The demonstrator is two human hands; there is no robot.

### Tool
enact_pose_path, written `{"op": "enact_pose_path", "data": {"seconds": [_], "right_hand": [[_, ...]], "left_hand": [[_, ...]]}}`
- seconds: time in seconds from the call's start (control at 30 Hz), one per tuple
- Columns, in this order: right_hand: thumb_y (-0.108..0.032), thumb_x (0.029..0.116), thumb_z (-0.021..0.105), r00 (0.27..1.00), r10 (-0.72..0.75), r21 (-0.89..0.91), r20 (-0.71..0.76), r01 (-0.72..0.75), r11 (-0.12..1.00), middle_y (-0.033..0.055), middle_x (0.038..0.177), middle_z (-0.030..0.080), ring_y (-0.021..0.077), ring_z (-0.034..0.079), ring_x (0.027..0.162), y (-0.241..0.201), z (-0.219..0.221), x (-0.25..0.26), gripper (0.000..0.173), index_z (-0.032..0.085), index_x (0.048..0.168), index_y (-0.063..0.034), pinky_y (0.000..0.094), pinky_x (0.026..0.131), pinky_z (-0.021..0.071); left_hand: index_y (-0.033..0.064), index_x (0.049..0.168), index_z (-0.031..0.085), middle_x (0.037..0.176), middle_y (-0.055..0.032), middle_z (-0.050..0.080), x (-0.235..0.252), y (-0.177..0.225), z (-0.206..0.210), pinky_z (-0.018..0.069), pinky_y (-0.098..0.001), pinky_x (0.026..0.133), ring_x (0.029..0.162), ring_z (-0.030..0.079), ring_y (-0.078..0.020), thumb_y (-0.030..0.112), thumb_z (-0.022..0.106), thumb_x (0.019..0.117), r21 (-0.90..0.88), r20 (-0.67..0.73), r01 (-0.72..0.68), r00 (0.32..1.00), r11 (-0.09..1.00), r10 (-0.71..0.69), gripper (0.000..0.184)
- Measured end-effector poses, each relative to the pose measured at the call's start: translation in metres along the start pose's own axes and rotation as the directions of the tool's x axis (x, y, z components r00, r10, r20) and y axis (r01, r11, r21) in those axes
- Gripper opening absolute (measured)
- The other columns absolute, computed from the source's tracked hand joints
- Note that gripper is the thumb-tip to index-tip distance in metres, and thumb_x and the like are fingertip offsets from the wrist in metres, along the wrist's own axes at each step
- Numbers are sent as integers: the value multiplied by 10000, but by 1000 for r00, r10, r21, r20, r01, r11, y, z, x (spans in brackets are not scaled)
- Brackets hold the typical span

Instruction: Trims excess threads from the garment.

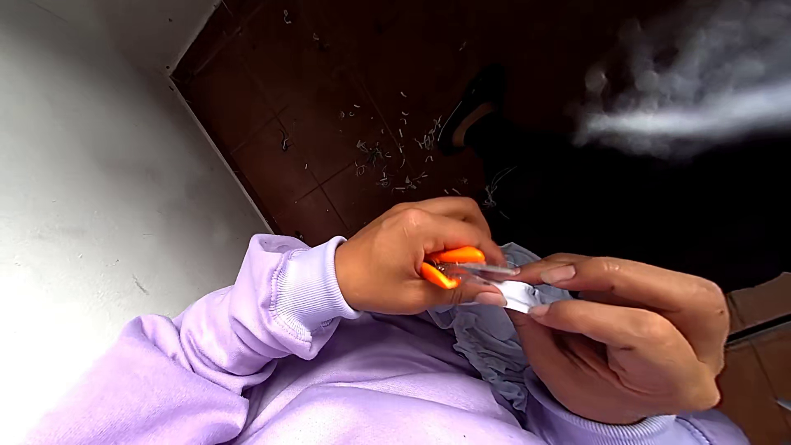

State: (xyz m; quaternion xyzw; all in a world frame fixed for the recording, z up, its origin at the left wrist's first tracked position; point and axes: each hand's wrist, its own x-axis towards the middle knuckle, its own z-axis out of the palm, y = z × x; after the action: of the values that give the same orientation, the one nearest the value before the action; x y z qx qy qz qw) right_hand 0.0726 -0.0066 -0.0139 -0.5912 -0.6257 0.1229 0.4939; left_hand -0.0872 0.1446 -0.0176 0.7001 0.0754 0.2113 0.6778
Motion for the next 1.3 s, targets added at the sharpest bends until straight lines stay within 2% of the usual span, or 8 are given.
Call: {"op": "enact_pose_path", "data": {"seconds": [0.1,0.23,0.43,0.67,0.7,0.8,1.0,1.3], "right_hand": [[-40,941,671,999,1,-10,34,0,1000,-10,1178,588,71,596,1120,-1,0,-1,83,644,987,-104,228,967,532],[-37,909,710,999,33,-5,19,-33,999,-25,1172,609,67,596,1122,-1,-1,-1,91,665,913,-117,224,962,530],[-40,903,695,994,-70,18,81,69,997,5,1211,604,168,549,1251,4,-4,-2,134,602,831,-104,384,1083,464],[29,957,588,972,-54,179,228,13,984,80,1153,722,188,663,1205,3,-1,0,123,570,858,-41,408,1086,534],[26,950,608,978,-22,184,208,-17,983,69,1163,723,186,663,1208,2,-1,-1,111,583,868,-45,409,1084,542],[11,928,650,987,42,145,158,-66,987,32,1215,703,180,646,1240,0,-3,-2,118,579,878,-70,412,1081,553],[6,914,677,989,59,137,132,-77,988,28,1246,695,195,641,1254,2,-4,-2,133,581,869,-73,433,1086,552],[17,921,667,988,36,147,147,-57,987,38,1235,698,194,648,1240,0,-3,1,129,572,882,-61,407,1073,559]], "left_hand": [[-84,855,720,840,-120,669,0,-2,7,495,-193,700,803,611,-78,-1,693,898,-21,-49,21,999,1000,-22,97],[-36,849,620,699,14,556,1,2,18,397,-123,545,606,492,32,-37,553,969,-445,-114,216,949,869,-294,138],[15,873,615,618,47,541,5,-2,20,397,-128,482,505,466,21,-29,521,992,-649,-186,256,860,717,-476,158],[-31,872,605,665,21,523,9,-1,12,405,-135,524,568,481,12,-38,569,972,-338,-258,197,921,920,-292,107],[-46,927,591,719,-3,536,7,0,8,432,-142,555,611,505,-1,-26,589,962,-258,-248,194,934,946,-259,41],[-79,1163,505,875,-37,539,-3,7,-12,440,-144,610,718,507,-16,162,664,963,63,-136,221,968,973,-211,351],[22,982,712,792,-29,670,-15,17,-29,513,-272,606,723,636,-93,340,654,981,467,152,61,977,882,-148,324],[40,938,722,754,-36,666,-7,15,-17,493,-322,556,688,651,-142,316,657,986,528,191,-6,975,849,-112,288]]}}
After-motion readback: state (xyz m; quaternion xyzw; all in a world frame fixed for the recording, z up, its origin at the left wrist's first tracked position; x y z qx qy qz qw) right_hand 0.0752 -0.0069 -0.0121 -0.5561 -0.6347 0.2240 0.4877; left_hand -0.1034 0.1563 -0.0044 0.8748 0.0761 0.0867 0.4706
